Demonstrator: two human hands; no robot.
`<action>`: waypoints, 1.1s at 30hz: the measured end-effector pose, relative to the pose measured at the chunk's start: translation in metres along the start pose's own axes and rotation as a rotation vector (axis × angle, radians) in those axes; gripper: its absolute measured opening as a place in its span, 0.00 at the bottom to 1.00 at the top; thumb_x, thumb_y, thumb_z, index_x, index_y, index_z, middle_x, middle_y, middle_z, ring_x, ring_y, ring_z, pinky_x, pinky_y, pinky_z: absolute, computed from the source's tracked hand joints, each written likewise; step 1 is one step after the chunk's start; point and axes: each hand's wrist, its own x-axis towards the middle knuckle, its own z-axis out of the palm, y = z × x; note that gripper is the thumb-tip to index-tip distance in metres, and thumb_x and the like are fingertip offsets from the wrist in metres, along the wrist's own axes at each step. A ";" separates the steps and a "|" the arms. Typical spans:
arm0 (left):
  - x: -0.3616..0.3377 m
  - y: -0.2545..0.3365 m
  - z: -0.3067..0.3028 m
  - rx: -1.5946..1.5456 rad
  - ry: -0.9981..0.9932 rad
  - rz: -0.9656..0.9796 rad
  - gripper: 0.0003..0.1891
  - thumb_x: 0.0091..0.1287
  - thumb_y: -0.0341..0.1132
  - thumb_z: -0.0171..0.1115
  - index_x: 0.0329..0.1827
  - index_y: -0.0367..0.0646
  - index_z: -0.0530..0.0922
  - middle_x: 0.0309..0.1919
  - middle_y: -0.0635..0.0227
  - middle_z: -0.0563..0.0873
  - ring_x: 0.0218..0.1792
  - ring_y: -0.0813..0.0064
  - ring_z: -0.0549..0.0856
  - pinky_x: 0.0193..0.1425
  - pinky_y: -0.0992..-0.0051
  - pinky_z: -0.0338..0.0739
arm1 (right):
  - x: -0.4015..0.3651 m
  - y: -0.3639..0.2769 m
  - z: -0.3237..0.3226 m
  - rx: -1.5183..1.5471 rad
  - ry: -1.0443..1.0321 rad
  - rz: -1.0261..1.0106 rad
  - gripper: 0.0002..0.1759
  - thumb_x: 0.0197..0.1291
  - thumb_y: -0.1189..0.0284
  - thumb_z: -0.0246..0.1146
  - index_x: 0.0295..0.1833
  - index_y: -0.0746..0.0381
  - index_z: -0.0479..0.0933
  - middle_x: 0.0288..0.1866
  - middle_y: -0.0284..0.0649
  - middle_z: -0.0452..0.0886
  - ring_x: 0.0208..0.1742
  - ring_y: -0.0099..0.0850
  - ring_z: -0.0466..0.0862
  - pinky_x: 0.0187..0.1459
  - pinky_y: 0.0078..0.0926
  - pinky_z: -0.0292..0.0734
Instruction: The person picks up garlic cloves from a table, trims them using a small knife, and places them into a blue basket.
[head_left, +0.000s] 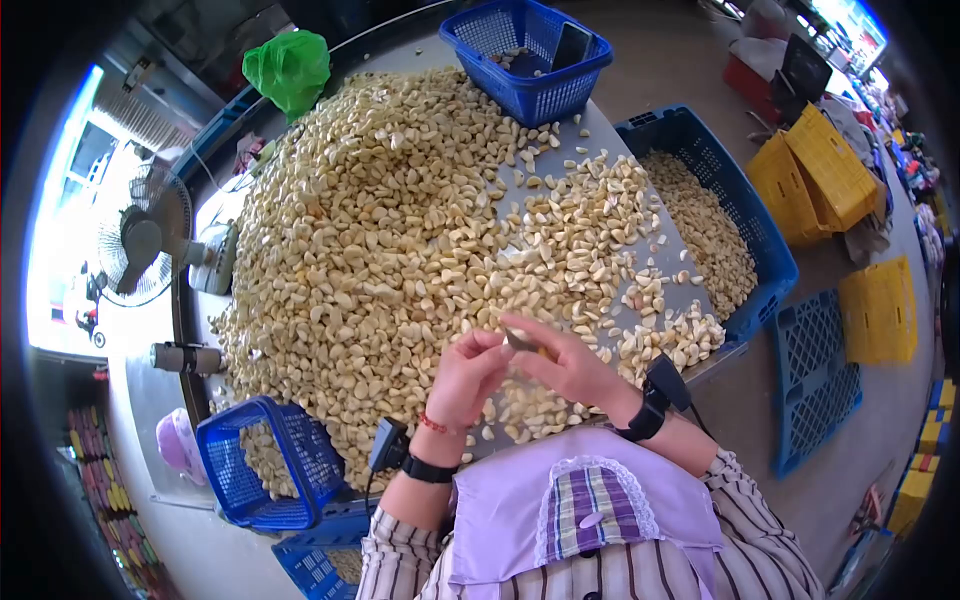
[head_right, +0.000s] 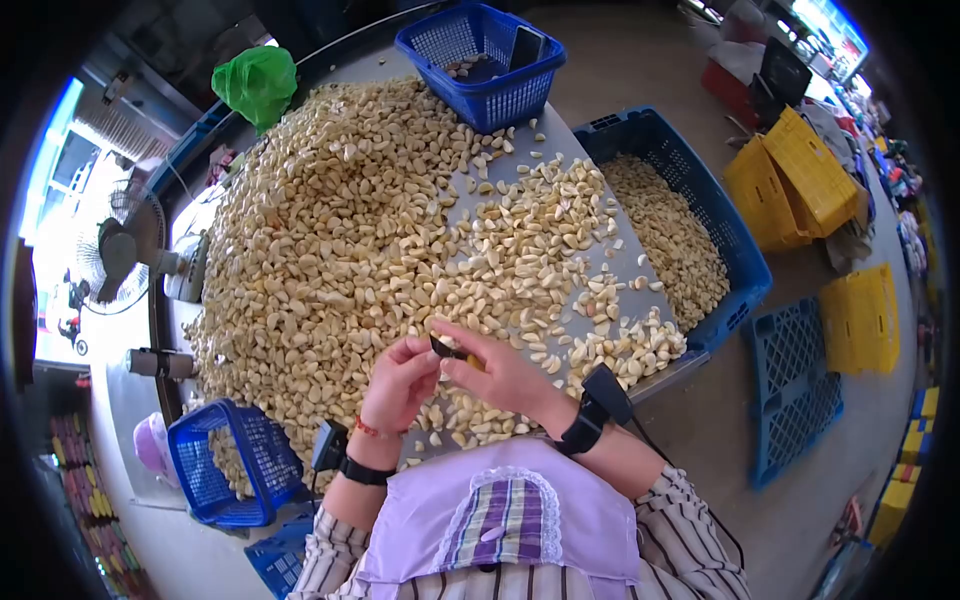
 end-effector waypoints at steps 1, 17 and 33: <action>-0.006 -0.002 -0.008 0.008 -0.015 -0.003 0.04 0.62 0.28 0.64 0.38 0.42 0.78 0.26 0.76 0.79 0.21 0.89 0.71 0.23 0.87 0.61 | -0.002 -0.005 0.006 -0.003 0.016 -0.004 0.30 0.67 0.65 0.57 0.72 0.62 0.62 0.42 0.34 0.81 0.37 0.19 0.76 0.40 0.18 0.74; 0.139 -0.014 -0.029 1.688 0.228 0.612 0.11 0.63 0.41 0.56 0.40 0.47 0.82 0.32 0.53 0.83 0.34 0.52 0.82 0.40 0.58 0.77 | -0.026 0.004 -0.041 0.265 0.365 0.244 0.22 0.71 0.66 0.52 0.67 0.59 0.68 0.28 0.29 0.72 0.23 0.16 0.69 0.25 0.12 0.66; 0.017 -0.033 0.066 0.035 -0.056 0.258 0.04 0.66 0.24 0.60 0.36 0.42 0.73 0.29 0.72 0.82 0.19 0.91 0.70 0.20 0.88 0.59 | -0.031 -0.011 -0.078 0.215 -0.146 0.166 0.32 0.67 0.66 0.58 0.75 0.56 0.58 0.39 0.30 0.78 0.32 0.16 0.73 0.36 0.17 0.71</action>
